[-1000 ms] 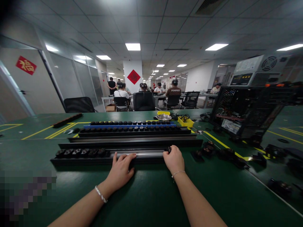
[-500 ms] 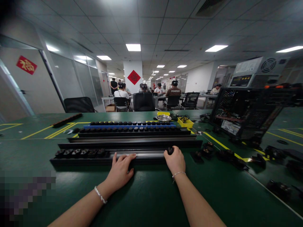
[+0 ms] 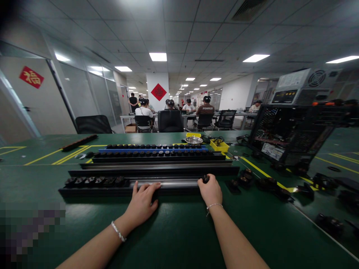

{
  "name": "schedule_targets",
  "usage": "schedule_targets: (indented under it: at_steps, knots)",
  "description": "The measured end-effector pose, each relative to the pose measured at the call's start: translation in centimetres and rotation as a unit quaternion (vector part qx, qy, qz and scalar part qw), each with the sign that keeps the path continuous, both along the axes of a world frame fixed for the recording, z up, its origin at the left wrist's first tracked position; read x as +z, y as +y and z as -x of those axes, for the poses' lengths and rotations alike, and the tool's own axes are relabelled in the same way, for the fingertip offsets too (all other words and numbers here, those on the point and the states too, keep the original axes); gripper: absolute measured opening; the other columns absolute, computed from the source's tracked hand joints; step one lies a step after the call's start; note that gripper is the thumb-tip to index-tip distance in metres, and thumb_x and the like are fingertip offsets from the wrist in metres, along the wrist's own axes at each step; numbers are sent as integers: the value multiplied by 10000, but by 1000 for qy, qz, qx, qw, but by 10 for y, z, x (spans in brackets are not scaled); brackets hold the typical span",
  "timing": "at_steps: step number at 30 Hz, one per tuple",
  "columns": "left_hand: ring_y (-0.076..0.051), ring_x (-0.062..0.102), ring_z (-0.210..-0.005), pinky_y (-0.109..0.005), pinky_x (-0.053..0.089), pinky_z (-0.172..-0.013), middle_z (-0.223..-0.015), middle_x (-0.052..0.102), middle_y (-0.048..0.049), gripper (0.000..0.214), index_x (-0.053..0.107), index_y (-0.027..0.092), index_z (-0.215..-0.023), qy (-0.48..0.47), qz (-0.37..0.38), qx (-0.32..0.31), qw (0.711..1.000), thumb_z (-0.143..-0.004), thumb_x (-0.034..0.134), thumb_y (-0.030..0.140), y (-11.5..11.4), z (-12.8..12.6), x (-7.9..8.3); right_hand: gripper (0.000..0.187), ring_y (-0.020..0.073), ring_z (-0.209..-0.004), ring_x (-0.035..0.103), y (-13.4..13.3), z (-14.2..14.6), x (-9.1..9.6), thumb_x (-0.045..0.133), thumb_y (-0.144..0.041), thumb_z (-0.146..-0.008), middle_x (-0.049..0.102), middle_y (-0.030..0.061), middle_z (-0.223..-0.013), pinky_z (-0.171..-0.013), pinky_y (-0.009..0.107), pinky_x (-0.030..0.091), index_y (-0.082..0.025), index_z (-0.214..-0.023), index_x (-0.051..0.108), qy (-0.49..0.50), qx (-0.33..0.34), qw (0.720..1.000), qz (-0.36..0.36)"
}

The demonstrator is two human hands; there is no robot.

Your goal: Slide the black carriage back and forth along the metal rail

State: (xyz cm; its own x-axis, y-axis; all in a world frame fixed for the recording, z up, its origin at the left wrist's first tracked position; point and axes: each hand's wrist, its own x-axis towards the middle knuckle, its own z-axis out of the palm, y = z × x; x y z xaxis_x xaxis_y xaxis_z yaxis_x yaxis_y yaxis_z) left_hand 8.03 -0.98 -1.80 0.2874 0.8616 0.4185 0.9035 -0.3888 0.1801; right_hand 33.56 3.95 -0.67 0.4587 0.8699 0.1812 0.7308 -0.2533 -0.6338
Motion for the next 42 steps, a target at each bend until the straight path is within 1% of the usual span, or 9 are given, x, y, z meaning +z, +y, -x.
schedule_targets:
  at_steps: [6,11,19,25,28,32,37,40,42]
  knots:
    - [-226,475,-1124,-574,22,-1088,-1266,545,-3,461,453,283,-1196,4,3,3,1000,-749,517,191,-1,0,1,435,236,-841,606,1,-10,0,438,-406,-759,652,118,-949,-679,311,434,-159,-1097,556,-3,-26,1000,3]
    - [-218,468,-1137,-569,29,-1090,-1263,548,6,459,448,283,-1200,0,-3,-5,1000,-756,504,182,-1,2,0,447,256,-873,602,-1,-19,4,415,-423,-772,649,117,-982,-696,323,430,-171,-1111,562,-18,-38,999,25]
    - [-217,454,-1163,-550,23,-1096,-1267,545,-6,475,458,290,-1212,0,0,-5,1000,-756,501,165,-3,3,1,435,249,-832,610,0,-24,3,418,-434,-769,652,125,-952,-652,322,437,-158,-1061,585,-42,-46,998,21]
    - [-212,441,-1181,-541,49,-1099,-1274,536,5,476,451,308,-1226,1,-11,-12,1000,-770,500,181,-4,5,-1,462,278,-887,594,3,-49,-3,412,-437,-763,633,161,-993,-692,357,455,-122,-1060,575,-47,-77,994,62]
    - [-208,425,-1192,-505,117,-1100,-1279,531,-4,444,464,285,-1222,-8,-18,-14,1000,-787,487,199,-2,9,-1,473,303,-929,576,5,-62,-8,425,-441,-751,635,164,-988,-739,391,453,-128,-1069,582,-69,-80,991,78]
    - [-221,411,-1195,-456,202,-1082,-1263,541,-40,353,504,228,-1175,-19,-74,50,996,-827,450,250,3,20,7,469,323,-975,546,7,-75,-13,426,-447,-751,615,170,-1027,-762,424,453,-141,-1058,607,-90,-91,988,84]
    - [-269,382,-1201,-457,233,-1049,-1264,502,-103,366,505,169,-1173,-22,-156,211,965,-843,419,301,12,46,14,524,343,-1066,491,5,-83,-16,407,-412,-784,529,190,-1173,-806,457,434,-150,-1229,498,-79,-148,984,59]
    - [-287,396,-1173,-479,250,-1019,-1232,505,-131,395,502,143,-1177,-11,-149,271,951,-834,424,323,18,60,10,547,359,-1109,451,5,-80,-16,405,-413,-794,482,192,-1234,-819,492,416,-176,-1285,442,-80,-159,984,23]
    - [-291,407,-1152,-489,253,-1006,-1190,528,-137,394,527,131,-1149,0,-130,288,949,-824,433,333,20,65,6,530,357,-1110,444,6,-73,-15,398,-406,-799,490,199,-1219,-837,502,402,-153,-1259,469,-98,-149,983,-35]
